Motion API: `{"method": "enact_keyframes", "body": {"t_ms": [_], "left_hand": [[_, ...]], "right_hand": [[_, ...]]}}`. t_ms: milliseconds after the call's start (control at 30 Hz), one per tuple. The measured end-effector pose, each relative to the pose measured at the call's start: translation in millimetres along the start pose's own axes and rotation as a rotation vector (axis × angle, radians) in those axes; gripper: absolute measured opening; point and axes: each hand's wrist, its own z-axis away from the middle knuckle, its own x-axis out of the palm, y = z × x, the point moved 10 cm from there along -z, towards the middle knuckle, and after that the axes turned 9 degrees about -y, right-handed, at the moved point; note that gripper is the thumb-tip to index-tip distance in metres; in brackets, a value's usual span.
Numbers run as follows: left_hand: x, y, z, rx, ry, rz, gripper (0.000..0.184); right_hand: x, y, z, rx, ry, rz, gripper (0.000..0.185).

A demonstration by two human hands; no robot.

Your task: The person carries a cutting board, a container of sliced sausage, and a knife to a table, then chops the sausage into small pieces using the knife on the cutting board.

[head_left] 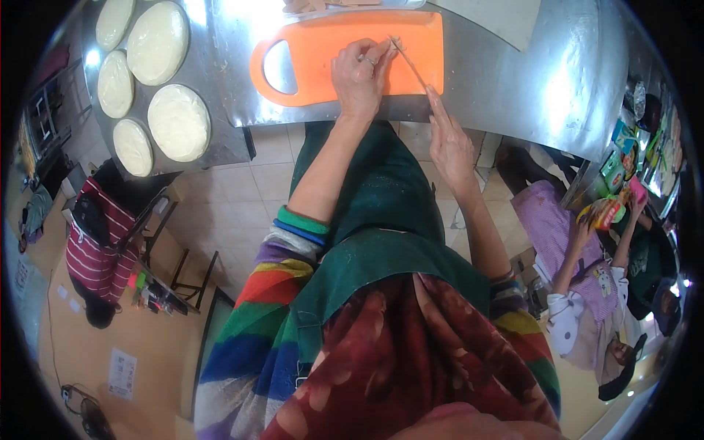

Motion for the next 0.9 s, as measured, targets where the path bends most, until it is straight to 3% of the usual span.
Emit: {"method": "enact_keyframes", "body": {"t_ms": [200,300,400,567,900], "left_hand": [[0.0,-1.6,1.8,-0.029,0.027,0.038,0.021],[-1.0,-2.6,1.7,-0.062,0.018,0.059,0.021],[-1.7,-2.3,1.7,-0.078,0.013,0.041,0.021],[-4.0,-3.1,1.6,-0.078,0.044,0.062,0.02],[1.0,-7.3,2.9,-0.08,0.02,0.156,0.018]], "right_hand": [[-3.8,-0.8,-3.6,0.006,-0.001,0.024,0.057],[-9.5,-7.8,-1.5,-0.096,0.073,-0.033,0.056],[-5.7,-4.2,5.1,0.043,-0.077,-0.041,0.051],[-4.8,-6.0,5.6,0.099,-0.145,-0.023,0.05],[-8.0,-6.6,3.0,-0.084,-0.032,-0.004,0.057]]}}
